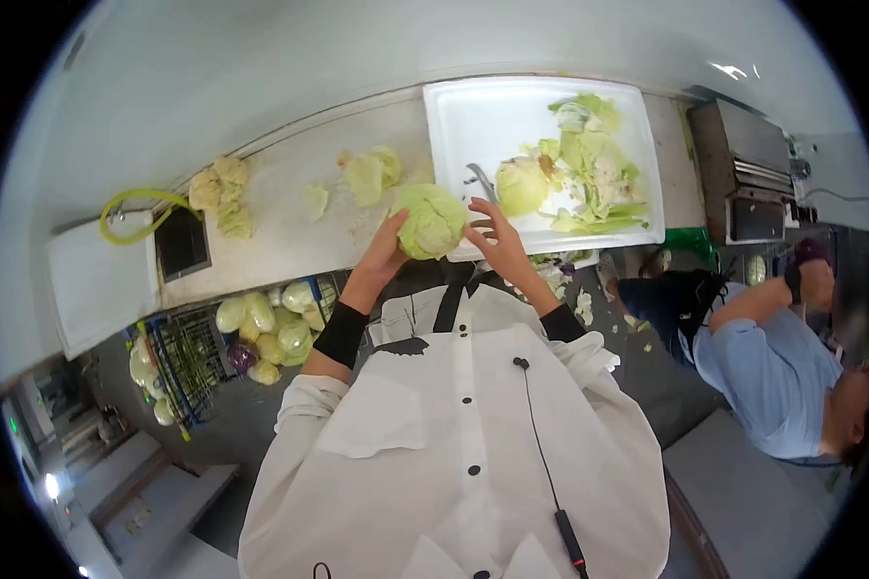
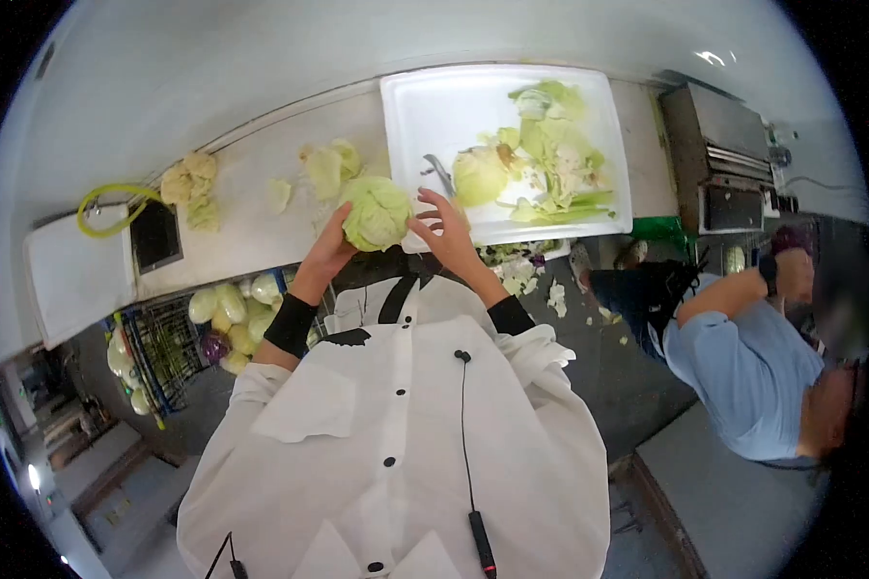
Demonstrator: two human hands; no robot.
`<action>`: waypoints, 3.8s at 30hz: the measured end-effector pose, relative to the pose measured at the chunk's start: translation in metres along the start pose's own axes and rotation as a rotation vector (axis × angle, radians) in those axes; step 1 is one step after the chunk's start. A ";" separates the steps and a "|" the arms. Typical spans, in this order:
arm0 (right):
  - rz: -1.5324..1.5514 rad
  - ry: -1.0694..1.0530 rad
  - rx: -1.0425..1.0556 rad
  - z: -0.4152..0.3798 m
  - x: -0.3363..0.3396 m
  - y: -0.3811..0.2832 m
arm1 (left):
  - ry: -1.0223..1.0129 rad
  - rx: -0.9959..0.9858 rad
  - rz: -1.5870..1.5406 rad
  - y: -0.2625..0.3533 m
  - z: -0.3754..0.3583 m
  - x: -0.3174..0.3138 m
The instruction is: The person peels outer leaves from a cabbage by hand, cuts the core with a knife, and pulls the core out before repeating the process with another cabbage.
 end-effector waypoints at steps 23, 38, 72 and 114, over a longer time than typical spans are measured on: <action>0.135 -0.091 -0.387 0.003 -0.065 0.063 | 0.033 0.061 0.197 -0.009 0.037 0.022; -0.849 0.625 -0.392 -0.131 0.106 0.122 | 0.060 0.212 -0.311 -0.020 0.037 0.019; 0.637 0.232 -0.472 0.016 -0.012 0.049 | 0.106 -0.066 0.456 0.015 0.048 0.045; -0.468 0.317 -0.323 -0.043 -0.019 0.098 | 0.254 -0.155 0.592 -0.030 0.036 0.034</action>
Point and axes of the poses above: each hand's wrist, its own z-axis towards the middle knuckle, its own x-axis out of the back of the hand, y = z × x, the point moved 8 cm from there along z, towards the middle knuckle, and after that the axes turned 2 degrees about -x, right-handed, at the moved point
